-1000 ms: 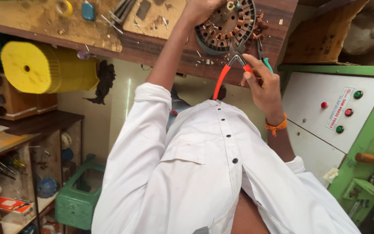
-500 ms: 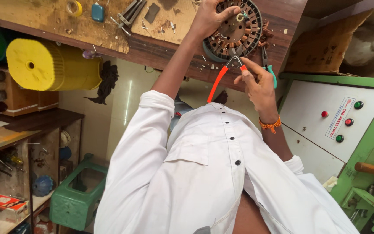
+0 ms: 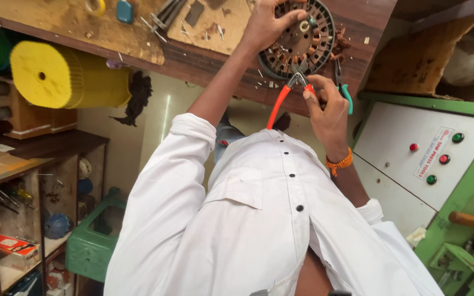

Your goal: The person uses pliers to cut and trim copper windings on a circular stator assembly. They rotate the stator to access different sections, repeatedly cutting small protruding wire ends and removing debris from the slots.

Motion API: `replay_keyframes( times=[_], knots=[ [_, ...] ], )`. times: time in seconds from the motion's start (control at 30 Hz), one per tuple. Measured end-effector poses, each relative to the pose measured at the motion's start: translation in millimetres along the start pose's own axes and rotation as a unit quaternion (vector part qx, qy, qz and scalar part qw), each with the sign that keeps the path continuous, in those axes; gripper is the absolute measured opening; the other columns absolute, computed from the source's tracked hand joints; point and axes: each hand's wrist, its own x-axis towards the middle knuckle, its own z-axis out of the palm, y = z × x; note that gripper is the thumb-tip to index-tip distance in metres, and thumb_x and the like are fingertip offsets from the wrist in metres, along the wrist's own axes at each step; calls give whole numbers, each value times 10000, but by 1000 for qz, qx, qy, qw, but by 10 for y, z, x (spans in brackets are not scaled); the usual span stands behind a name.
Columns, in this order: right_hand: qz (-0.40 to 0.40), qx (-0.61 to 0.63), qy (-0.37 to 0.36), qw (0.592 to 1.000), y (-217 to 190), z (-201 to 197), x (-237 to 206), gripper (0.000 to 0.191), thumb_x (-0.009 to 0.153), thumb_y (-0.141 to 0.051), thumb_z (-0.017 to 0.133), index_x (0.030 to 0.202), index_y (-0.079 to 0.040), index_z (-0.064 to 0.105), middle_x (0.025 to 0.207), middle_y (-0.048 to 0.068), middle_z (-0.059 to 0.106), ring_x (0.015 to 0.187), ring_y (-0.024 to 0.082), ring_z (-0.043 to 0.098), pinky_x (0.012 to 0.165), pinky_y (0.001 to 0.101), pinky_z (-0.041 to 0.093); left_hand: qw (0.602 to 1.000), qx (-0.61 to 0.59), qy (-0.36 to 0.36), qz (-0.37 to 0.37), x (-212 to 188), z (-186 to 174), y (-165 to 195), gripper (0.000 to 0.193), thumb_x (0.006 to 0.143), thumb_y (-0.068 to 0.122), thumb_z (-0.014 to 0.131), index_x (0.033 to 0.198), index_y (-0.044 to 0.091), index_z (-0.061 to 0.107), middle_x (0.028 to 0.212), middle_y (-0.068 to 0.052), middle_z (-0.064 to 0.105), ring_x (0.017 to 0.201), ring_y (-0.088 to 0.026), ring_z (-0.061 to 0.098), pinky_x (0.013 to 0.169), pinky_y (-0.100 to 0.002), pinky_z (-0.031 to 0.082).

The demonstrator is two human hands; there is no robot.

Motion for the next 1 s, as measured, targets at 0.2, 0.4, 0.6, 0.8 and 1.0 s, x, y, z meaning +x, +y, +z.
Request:
replay_keyframes(
  times=[0.2, 0.4, 0.6, 0.8, 1.0],
  knots=[
    [-96, -24, -4, 995, -82, 15, 109, 370, 1047, -82, 669, 1409, -10, 637, 979, -11, 644, 686, 70, 430, 609, 252, 411, 996, -38, -72, -47, 51, -37, -9, 321, 951, 339, 789, 1118, 65, 780, 1007, -78, 808, 931, -178, 769, 812, -376, 598],
    [-31, 34, -38, 998, 17, 14, 142, 364, 1038, -88, 643, 1396, -22, 640, 813, -10, 593, 676, 48, 430, 584, 253, 380, 994, -23, -80, -65, 104, -4, -122, 355, 959, 387, 773, 1047, 43, 776, 856, -50, 795, 755, -120, 755, 641, -299, 597],
    [170, 493, -138, 842, 157, -50, 162, 454, 1102, -147, 632, 1533, -24, 565, 935, 37, 630, 724, 75, 536, 610, 234, 412, 985, -116, -14, -125, 58, -48, -110, 411, 1029, 447, 625, 1112, 76, 783, 1007, -62, 816, 889, -136, 772, 826, -331, 638],
    [156, 563, -184, 791, 192, -226, -42, 920, 874, 32, 595, 1646, -228, 166, 1258, 78, 603, 1007, 100, 598, 857, 332, 514, 968, 178, 135, -118, -850, -545, 376, 292, 1021, 332, 646, 1102, 77, 763, 1040, -81, 766, 987, -226, 683, 875, -371, 552],
    [154, 469, -84, 866, 260, -88, -116, 817, 947, 76, 588, 1652, -134, 232, 1202, 112, 638, 1029, 114, 619, 833, 291, 491, 943, 45, -190, -269, -1687, -555, 1219, 276, 910, 337, 719, 921, 67, 778, 841, -122, 724, 757, -287, 701, 701, -426, 546]
  ],
)
